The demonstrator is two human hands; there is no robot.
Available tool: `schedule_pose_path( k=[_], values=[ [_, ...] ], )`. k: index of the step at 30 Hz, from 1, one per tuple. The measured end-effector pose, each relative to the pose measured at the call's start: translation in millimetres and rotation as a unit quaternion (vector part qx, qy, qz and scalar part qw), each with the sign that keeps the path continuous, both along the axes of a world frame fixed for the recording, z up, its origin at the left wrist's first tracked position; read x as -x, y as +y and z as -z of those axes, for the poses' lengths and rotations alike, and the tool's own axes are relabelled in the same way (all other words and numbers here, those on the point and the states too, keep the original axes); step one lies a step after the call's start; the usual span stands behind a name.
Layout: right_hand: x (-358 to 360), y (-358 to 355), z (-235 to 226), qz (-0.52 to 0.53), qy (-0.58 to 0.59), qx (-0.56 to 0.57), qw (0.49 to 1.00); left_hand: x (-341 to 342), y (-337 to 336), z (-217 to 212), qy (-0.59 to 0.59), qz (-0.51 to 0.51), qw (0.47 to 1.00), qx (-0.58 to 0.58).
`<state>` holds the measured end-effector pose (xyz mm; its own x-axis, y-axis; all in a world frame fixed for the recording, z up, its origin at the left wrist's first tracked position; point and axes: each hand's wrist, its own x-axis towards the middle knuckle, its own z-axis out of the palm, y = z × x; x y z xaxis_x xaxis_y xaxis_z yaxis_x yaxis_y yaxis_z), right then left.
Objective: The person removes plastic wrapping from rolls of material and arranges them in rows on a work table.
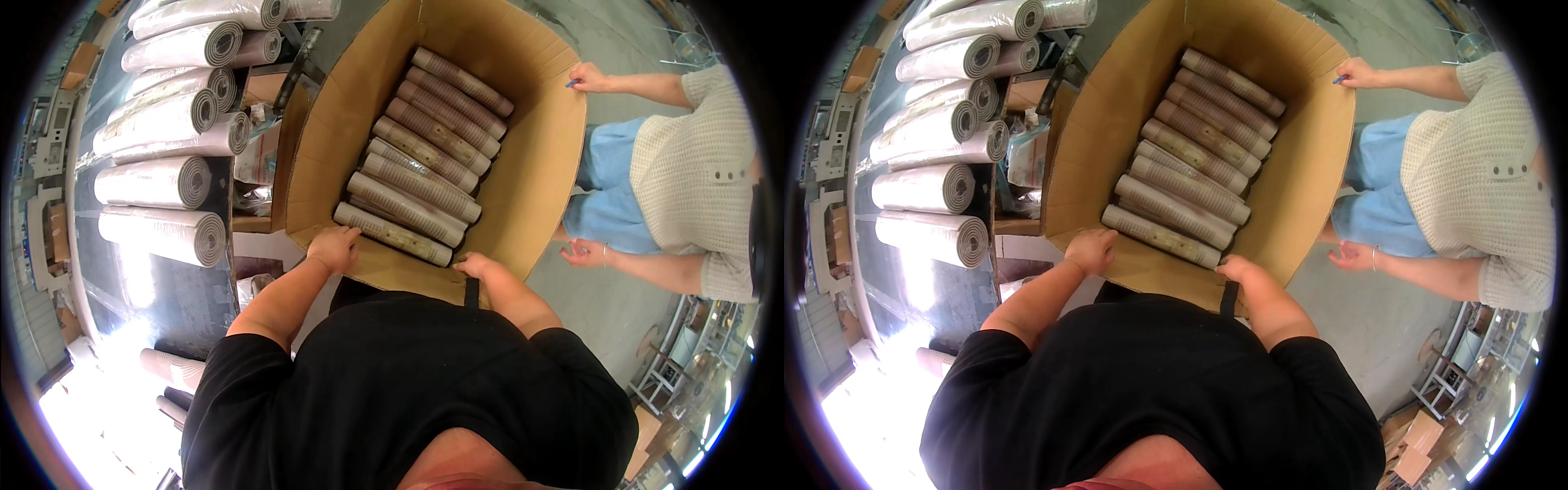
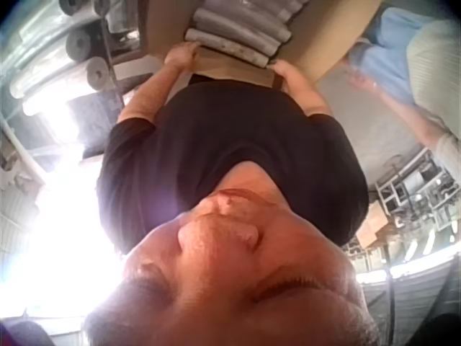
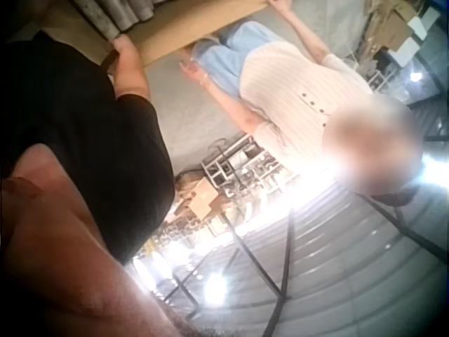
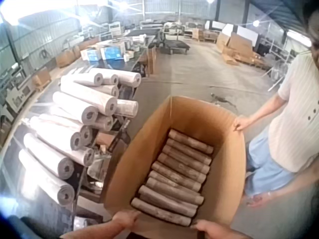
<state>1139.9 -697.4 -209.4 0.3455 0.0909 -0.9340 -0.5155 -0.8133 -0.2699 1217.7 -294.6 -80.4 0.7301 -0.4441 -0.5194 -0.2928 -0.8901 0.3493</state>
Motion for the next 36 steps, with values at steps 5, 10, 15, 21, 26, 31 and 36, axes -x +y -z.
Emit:
schedule_pose_path(
  k=[5,10,15,21,26,31,36],
  values=[
    [-10.7,6.3,-3.8,0.006,0.032,0.004,0.999,-2.3,-0.8,-2.0,0.017,-0.004,1.0,-0.005],
    [-17.7,12.1,-9.9,-0.007,0.032,0.006,0.999,-0.9,1.9,2.9,-0.006,-0.012,1.0,0.014],
    [-22.0,12.8,-8.3,-0.009,0.042,0.008,0.999,-2.8,2.9,3.2,-0.016,-0.012,0.999,0.03],
    [-23.5,14.3,5.8,0.003,0.032,0.002,0.999,-8.8,-1.6,-8.0,0.01,-0.029,0.999,0.017],
    [-31.8,17.9,11.8,0.02,0.024,0.008,0.999,-13.6,-4.8,-14.7,0.016,-0.023,1.0,-0.002],
    [-33.7,23.3,0.1,0.016,-0.019,0.013,1.0,-8.5,-3.2,-11.0,0.018,-0.024,1.0,-0.01],
    [-36.7,30.4,-12.7,-0.016,0.008,0.002,1.0,-1.1,1.9,-4.8,0.011,-0.059,0.998,0.016]
  ],
)
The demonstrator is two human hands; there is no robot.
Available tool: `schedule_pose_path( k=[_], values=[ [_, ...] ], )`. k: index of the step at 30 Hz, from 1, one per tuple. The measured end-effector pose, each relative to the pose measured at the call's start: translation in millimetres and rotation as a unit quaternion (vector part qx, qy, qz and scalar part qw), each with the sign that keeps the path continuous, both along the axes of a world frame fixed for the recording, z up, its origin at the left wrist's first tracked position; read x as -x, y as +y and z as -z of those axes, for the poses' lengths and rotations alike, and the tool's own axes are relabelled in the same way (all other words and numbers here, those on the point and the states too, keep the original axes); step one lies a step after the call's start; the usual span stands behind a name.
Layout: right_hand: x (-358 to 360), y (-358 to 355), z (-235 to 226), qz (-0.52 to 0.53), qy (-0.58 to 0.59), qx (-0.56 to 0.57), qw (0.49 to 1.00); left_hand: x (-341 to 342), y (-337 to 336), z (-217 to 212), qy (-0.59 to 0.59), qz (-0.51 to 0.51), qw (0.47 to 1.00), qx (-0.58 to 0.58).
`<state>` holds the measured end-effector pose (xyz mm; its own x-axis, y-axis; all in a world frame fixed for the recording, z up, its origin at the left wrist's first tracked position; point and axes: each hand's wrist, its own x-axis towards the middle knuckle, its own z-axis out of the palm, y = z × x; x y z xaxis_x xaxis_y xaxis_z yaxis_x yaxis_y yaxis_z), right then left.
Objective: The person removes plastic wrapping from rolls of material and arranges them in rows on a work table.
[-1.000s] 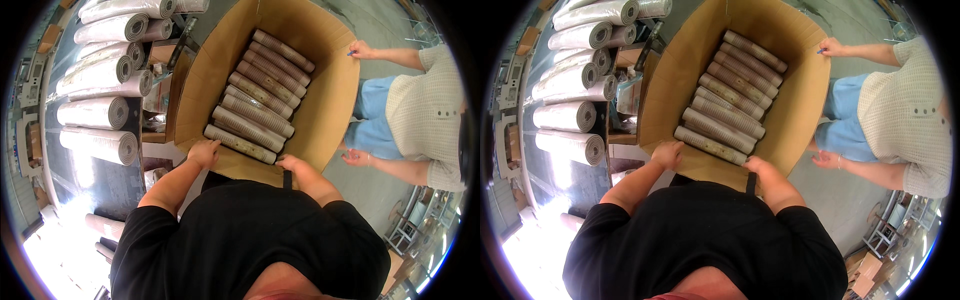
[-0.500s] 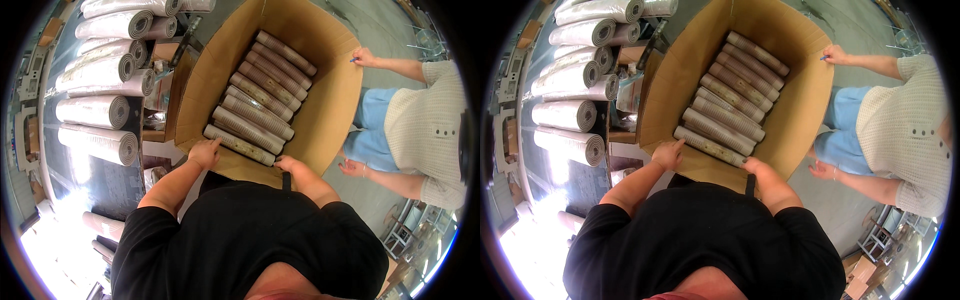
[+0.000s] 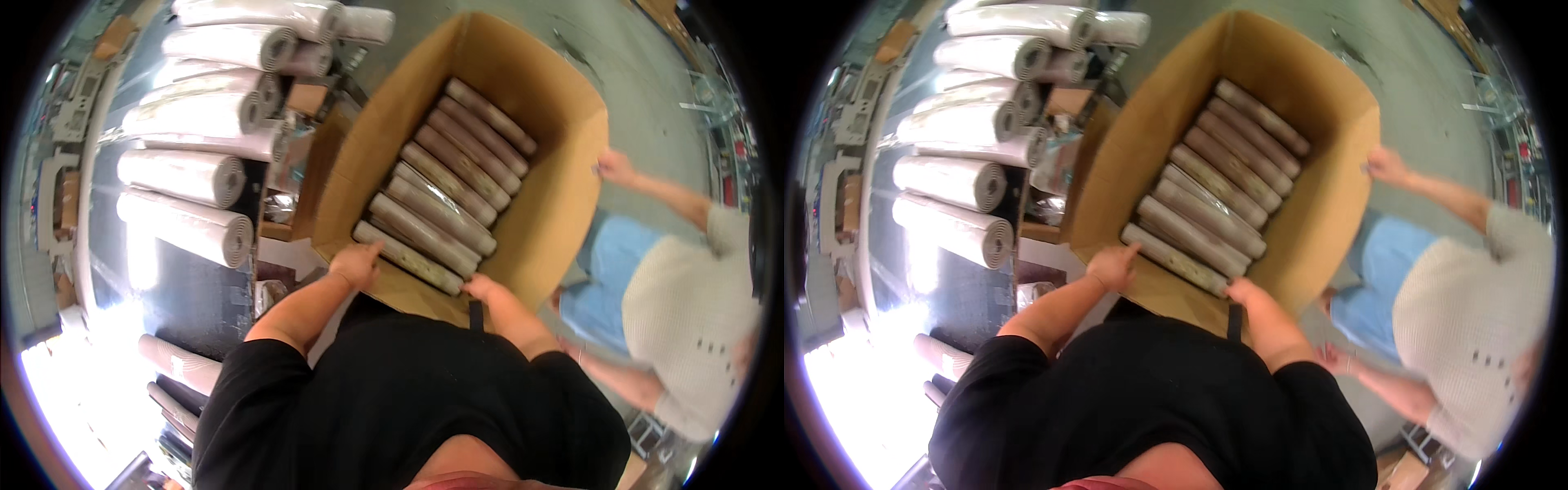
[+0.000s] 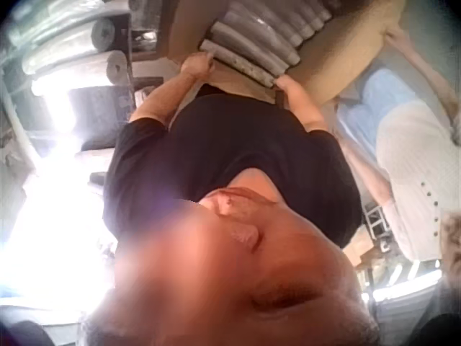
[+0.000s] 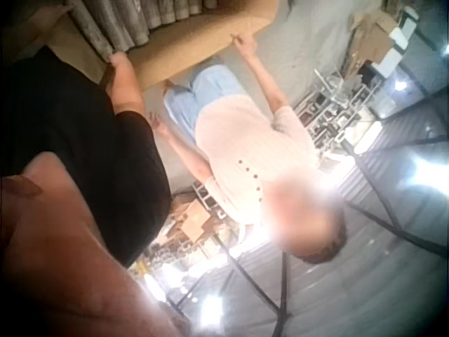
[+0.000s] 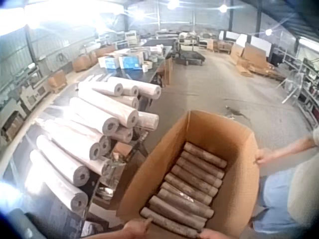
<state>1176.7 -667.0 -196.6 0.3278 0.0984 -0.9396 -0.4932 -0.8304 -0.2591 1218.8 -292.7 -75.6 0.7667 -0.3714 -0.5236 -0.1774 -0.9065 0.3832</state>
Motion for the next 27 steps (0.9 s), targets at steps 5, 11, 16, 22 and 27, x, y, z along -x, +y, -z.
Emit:
schedule_pose_path(
  k=[5,11,16,22,27],
  values=[
    [-4.3,5.0,3.6,0.024,-0.016,0.003,1.0,2.2,2.5,4.3,-0.026,-0.018,0.999,0.031],
    [-8.3,-5.7,13.2,0.049,-0.053,-0.034,0.997,0.8,0.8,-0.3,-0.022,-0.031,0.998,0.053],
    [-10.7,-23.1,22.2,0.083,0.005,-0.032,0.996,-2.4,0.3,-12.2,0.016,-0.021,0.999,0.024],
    [-19.0,-25.2,17.8,0.033,-0.025,0.011,0.999,-0.7,1.9,-24.5,0.014,-0.027,0.999,0.028],
    [-36.4,-13.9,-4.3,-0.004,-0.049,0.012,0.999,-0.5,2.3,-27.7,-0.013,-0.039,0.998,0.038]
  ],
)
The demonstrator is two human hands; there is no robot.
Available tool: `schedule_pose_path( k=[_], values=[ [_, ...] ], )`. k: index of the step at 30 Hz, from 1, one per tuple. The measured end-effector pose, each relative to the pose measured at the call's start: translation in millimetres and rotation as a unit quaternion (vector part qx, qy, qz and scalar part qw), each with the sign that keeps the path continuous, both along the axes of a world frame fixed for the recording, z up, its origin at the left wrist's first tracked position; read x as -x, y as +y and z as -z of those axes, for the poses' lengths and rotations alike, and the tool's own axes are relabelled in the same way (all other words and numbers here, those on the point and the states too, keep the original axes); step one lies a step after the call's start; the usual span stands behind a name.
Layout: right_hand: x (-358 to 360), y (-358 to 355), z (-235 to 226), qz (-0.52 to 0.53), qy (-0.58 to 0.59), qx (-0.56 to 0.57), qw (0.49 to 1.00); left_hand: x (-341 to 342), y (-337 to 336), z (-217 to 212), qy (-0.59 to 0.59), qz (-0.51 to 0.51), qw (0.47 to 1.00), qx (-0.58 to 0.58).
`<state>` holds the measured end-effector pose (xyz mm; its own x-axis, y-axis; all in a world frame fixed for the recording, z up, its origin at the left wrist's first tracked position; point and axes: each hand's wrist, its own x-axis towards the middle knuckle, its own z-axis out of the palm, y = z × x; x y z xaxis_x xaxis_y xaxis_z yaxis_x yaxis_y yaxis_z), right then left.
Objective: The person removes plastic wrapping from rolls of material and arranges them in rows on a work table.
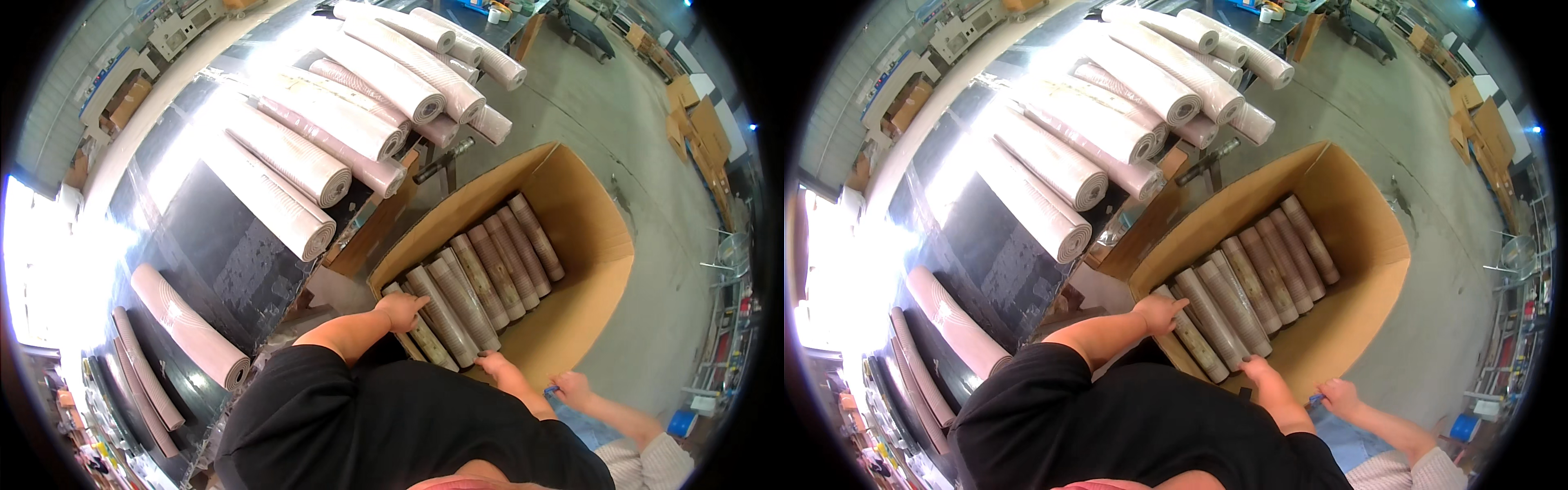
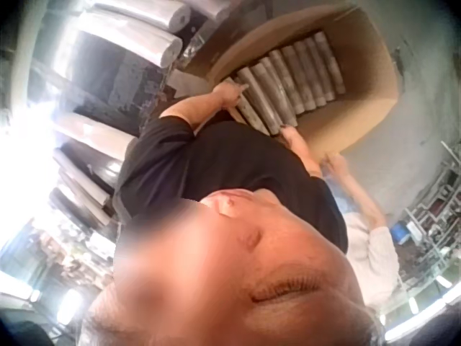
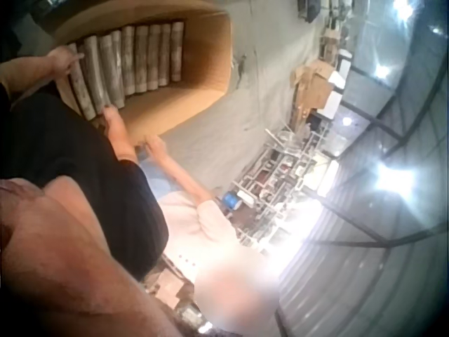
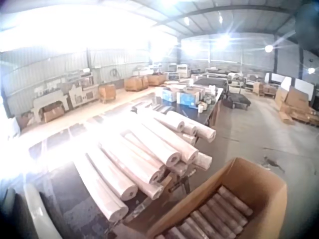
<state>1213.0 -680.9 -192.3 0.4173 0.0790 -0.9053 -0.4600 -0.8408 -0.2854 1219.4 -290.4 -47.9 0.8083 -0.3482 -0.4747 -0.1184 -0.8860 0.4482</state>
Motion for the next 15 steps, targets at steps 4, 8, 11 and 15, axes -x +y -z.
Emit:
schedule_pose_path(
  k=[4,8,11,15],
  values=[
    [-6.4,23.2,-14.5,0.027,0.005,-0.008,1.0,1.4,0.0,3.7,0.019,-0.002,1.0,-0.002],
    [-15.3,39.3,-68.1,0.002,0.03,-0.071,0.997,2.1,0.6,14.8,-0.012,-0.022,1.0,0.013],
    [-68.0,-15.8,-181.3,-0.151,-0.143,-0.196,0.958,3.2,-1.1,23.6,-0.037,-0.035,0.999,0.018],
    [-170.5,2.7,-311.7,-0.184,-0.372,-0.41,0.813,18.9,-2.1,27.1,-0.052,-0.115,0.992,0.032]
  ],
)
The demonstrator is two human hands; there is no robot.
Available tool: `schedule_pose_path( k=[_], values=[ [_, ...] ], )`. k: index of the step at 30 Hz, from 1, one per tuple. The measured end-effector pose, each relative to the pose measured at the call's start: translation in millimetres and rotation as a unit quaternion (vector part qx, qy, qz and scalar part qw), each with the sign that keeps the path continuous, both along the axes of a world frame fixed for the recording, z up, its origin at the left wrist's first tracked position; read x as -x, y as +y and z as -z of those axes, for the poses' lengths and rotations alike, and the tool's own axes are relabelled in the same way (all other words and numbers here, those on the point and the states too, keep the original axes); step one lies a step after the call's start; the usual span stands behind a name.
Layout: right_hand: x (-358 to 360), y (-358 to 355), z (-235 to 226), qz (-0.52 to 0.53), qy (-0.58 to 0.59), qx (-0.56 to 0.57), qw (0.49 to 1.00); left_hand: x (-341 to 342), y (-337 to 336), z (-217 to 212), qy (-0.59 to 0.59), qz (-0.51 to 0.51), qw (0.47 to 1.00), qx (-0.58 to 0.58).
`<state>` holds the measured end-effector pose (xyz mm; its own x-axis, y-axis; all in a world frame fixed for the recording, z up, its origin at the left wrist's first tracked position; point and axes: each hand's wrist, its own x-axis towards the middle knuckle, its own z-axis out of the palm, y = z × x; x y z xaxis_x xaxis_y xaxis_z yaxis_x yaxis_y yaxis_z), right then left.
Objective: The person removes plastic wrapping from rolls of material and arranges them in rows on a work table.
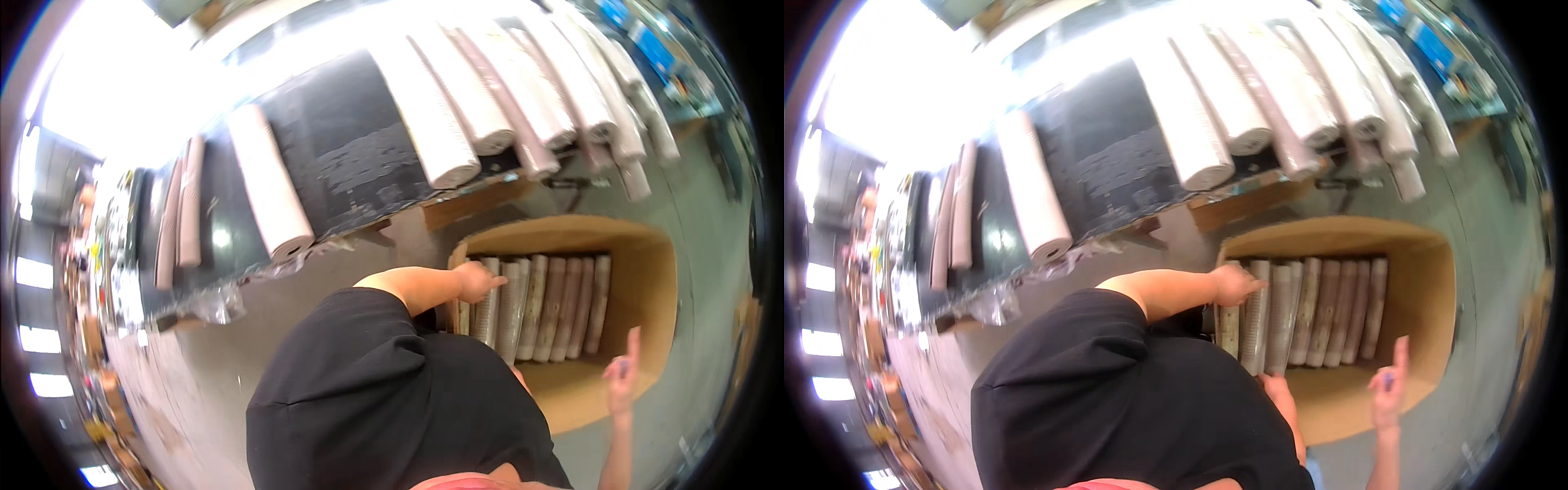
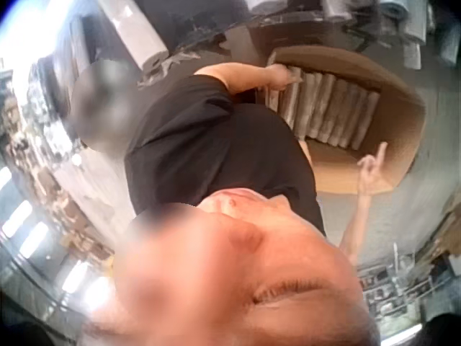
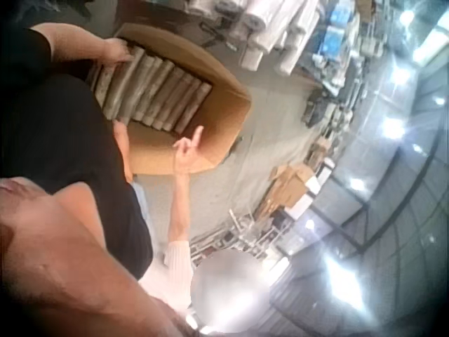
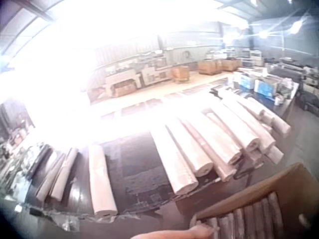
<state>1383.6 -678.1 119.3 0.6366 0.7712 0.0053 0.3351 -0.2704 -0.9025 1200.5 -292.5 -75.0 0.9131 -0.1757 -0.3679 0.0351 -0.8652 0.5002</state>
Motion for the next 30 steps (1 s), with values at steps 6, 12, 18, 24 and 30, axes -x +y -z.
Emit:
schedule_pose_path(
  k=[6,12,18,24,30],
  values=[
    [-28.5,139.3,-133.6,0.032,-0.124,0.017,0.992,46.9,-1.0,-12.6,-0.088,-0.063,0.994,0.019],
    [-17.6,101.9,-89.3,0.025,-0.146,0.092,0.985,79.6,10.6,-79.9,-0.104,-0.283,0.949,0.097],
    [-6.7,-30.9,116.7,0.194,-0.12,0.132,0.965,169.4,140.3,-155.1,-0.423,-0.683,0.573,0.162],
    [106.5,-24.7,332.1,-0.107,0.261,0.342,0.896,203.0,207.1,-145.0,-0.282,-0.762,0.291,0.505],
    [143.5,23.9,286.7,0.184,0.373,0.388,0.822,220.2,194.1,-142.9,-0.357,-0.729,0.334,0.479]
  ],
)
